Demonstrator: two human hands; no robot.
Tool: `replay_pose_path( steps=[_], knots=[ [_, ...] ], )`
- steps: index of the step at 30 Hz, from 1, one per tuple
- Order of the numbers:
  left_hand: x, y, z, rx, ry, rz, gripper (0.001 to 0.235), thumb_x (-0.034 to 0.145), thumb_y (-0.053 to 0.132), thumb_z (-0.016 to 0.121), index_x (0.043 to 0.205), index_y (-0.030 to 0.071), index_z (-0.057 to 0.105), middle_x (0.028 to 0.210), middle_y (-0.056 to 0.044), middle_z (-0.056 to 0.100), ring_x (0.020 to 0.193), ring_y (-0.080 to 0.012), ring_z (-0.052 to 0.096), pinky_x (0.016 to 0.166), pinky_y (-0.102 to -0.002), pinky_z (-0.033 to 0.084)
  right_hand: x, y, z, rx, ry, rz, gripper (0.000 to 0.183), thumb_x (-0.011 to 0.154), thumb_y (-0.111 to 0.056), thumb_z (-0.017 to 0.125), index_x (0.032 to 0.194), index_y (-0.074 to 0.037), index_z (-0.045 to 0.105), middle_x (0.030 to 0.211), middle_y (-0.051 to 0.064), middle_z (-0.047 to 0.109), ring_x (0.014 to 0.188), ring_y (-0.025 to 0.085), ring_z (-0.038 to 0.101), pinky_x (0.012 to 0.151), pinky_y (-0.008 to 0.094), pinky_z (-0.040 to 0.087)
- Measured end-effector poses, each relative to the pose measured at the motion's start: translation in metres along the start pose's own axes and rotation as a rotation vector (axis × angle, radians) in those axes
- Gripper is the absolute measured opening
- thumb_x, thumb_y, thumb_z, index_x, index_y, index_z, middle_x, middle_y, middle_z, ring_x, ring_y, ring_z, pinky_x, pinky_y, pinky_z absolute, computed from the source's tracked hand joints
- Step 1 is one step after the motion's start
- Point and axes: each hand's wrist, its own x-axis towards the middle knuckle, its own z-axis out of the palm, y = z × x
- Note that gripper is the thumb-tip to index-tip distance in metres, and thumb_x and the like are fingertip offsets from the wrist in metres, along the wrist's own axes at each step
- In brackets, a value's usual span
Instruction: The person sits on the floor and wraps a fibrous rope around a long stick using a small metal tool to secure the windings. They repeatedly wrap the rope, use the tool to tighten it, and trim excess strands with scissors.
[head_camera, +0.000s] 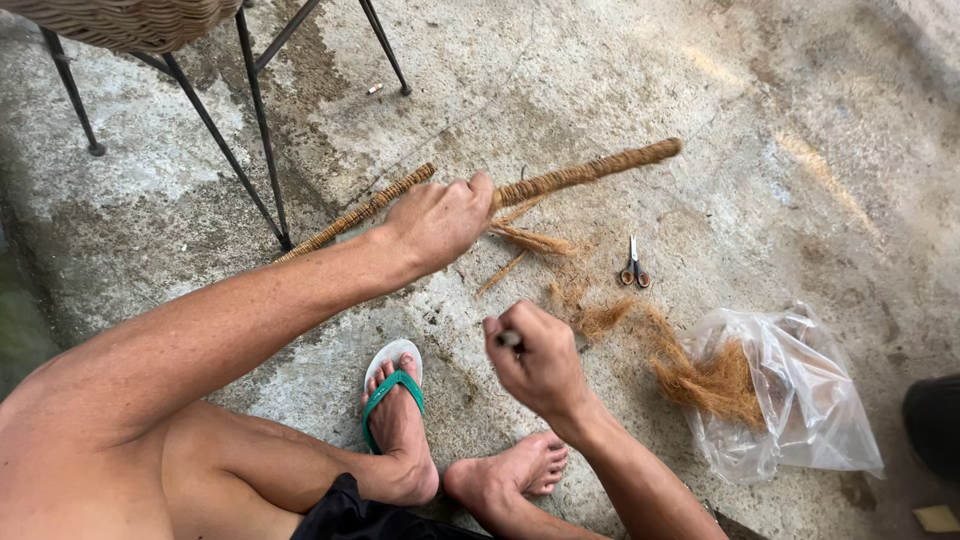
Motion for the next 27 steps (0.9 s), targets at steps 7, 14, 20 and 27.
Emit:
replay_pose_path(
  steps=[7, 14, 20, 27],
  knots=[
    [-0.009, -0.006, 0.003, 0.300, -0.014, 0.021, 0.021, 0.106, 0.004, 0.039, 0.096, -0.003, 0.056, 0.065, -0.013, 0.064, 0.046, -0.0188, 0.066, 0.030, -0.031, 0.053, 0.011, -0.052, -0.044, -0.415, -0.075, -0.308, 0.035, 0.091, -0.018, 0.075, 0.069, -0.008, 0.050, 0.060, 0.005, 0.049, 0.053, 0.019, 0.049, 0.050, 0.039, 0.042],
    [-0.029, 0.043, 0.017, 0.383, -0.118, 0.356, 0.023, 0.105, 0.006, 0.042, 0.090, -0.002, 0.056, 0.062, -0.010, 0.063, 0.043, -0.0144, 0.065, 0.032, -0.033, 0.050, 0.011, -0.036, -0.103, -0.545, -0.127, -0.422, 0.030, 0.099, -0.012, 0.072, 0.075, -0.011, 0.054, 0.066, 0.001, 0.056, 0.056, 0.011, 0.050, 0.049, 0.030, 0.043],
    [-0.054, 0.084, 0.011, 0.230, 0.045, 0.700, 0.014, 0.090, 0.015, 0.060, 0.081, 0.004, 0.057, 0.060, -0.009, 0.062, 0.046, -0.0224, 0.067, 0.034, -0.040, 0.052, 0.013, 0.000, -0.145, -0.416, -0.044, -0.130, 0.039, 0.095, -0.019, 0.078, 0.070, -0.013, 0.049, 0.060, -0.001, 0.052, 0.051, 0.008, 0.047, 0.042, 0.031, 0.037],
    [-0.055, 0.094, -0.011, 0.033, 0.084, 0.754, 0.022, 0.090, 0.019, 0.063, 0.075, 0.006, 0.054, 0.057, -0.008, 0.061, 0.046, -0.0250, 0.066, 0.035, -0.042, 0.050, 0.013, 0.077, -0.134, -0.013, -0.040, 0.268, 0.050, 0.093, -0.023, 0.079, 0.063, -0.016, 0.040, 0.054, -0.005, 0.043, 0.046, 0.008, 0.037, 0.039, 0.029, 0.030]
  ],
)
